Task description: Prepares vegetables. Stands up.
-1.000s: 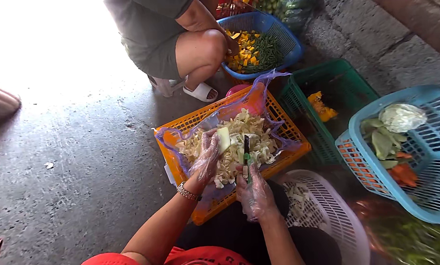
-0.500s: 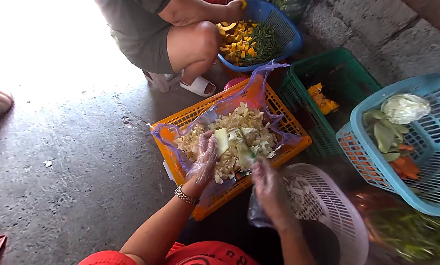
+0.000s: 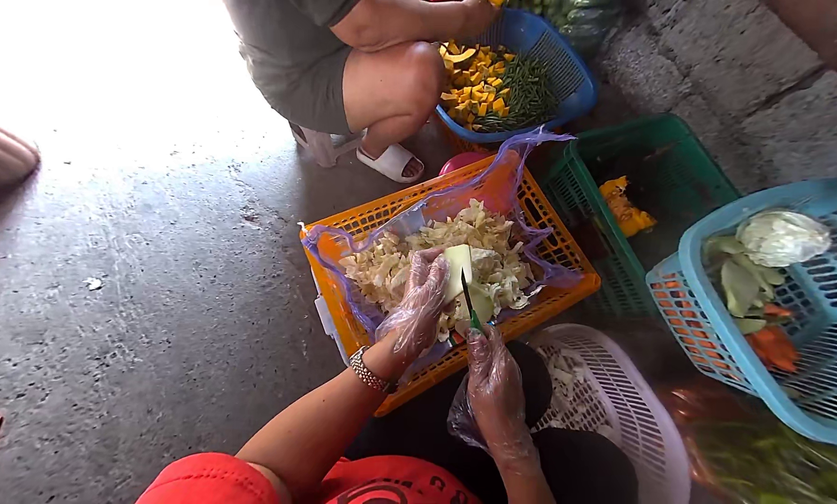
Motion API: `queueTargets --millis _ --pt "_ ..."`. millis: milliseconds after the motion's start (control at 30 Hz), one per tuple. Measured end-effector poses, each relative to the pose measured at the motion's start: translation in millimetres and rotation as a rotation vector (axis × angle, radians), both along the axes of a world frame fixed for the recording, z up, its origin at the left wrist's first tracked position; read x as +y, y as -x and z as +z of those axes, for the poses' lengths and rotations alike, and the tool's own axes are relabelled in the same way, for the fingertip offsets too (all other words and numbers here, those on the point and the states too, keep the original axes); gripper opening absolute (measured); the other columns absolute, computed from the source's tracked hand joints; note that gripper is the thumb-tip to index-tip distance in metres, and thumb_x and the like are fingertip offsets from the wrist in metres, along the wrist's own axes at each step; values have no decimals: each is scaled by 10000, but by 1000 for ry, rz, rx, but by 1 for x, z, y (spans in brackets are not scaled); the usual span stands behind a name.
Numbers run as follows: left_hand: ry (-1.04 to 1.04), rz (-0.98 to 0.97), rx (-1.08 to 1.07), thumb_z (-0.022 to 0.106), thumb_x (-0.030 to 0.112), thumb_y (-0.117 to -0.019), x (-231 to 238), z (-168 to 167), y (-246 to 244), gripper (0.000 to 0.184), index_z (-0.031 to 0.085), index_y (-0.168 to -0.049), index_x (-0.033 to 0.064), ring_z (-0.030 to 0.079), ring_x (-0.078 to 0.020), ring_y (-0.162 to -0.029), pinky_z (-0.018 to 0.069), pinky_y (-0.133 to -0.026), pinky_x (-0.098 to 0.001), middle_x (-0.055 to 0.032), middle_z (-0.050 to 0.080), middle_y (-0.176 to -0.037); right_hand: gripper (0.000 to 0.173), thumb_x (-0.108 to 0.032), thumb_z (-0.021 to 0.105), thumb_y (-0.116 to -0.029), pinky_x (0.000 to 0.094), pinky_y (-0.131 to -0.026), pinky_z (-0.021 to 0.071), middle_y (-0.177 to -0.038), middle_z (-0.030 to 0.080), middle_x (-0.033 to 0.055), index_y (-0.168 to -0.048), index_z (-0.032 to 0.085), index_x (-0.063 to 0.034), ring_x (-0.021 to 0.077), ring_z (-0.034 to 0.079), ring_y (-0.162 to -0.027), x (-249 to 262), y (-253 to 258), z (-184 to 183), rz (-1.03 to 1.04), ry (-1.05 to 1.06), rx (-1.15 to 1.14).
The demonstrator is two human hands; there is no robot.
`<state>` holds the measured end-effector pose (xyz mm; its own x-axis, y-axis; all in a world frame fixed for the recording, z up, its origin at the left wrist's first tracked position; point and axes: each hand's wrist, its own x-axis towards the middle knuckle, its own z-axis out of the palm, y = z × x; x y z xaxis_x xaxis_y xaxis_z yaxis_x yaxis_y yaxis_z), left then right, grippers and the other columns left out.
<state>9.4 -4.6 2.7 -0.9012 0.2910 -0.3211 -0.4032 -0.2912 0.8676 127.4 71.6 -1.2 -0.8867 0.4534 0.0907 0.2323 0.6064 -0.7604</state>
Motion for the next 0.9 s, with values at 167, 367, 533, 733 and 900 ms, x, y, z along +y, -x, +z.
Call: queueTargets --millis 167,367,533,733,900 --pt "-13 -61 15 365 155 -1091 1 2 -3 246 451 -1308 79 536 -26 -582 471 -541 -164 11 586 -829 385 -229 451 -1073 364 -757 555 -901 693 165 -1184 643 86 208 676 -789 9 9 7 11 82 -45" --pt "-68 -107 -27 351 134 -1089 4 10 -11 235 459 -1285 62 525 -21 -571 452 -522 -155 11 589 -827 385 -183 436 -1083 406 -898 521 -1060 688 236 -1261 597 118 272 675 -972 20 24 13 -28 155 -145" --pt "-26 -169 -21 355 126 -1086 7 12 -21 240 467 -1285 51 556 -18 -592 478 -534 -158 9 603 -848 407 -131 382 -1094 390 -1084 417 -1326 593 270 -1402 484 115 268 575 -1238 39 38 16 -35 385 -299" --pt "174 -192 25 366 168 -1101 16 -12 -8 310 444 -1373 42 565 -32 -708 474 -604 -185 -34 586 -966 498 -418 166 -1119 182 -407 334 -610 446 -72 -1154 561 -116 27 374 -435 48 27 16 -299 1306 -220" --pt "259 -180 92 364 173 -1101 27 -23 -8 325 448 -1379 30 556 -40 -723 475 -628 -196 -52 577 -971 582 -470 79 -1100 163 -376 344 -541 450 -87 -1121 546 -123 5 386 -394 54 14 13 -205 1488 -99"
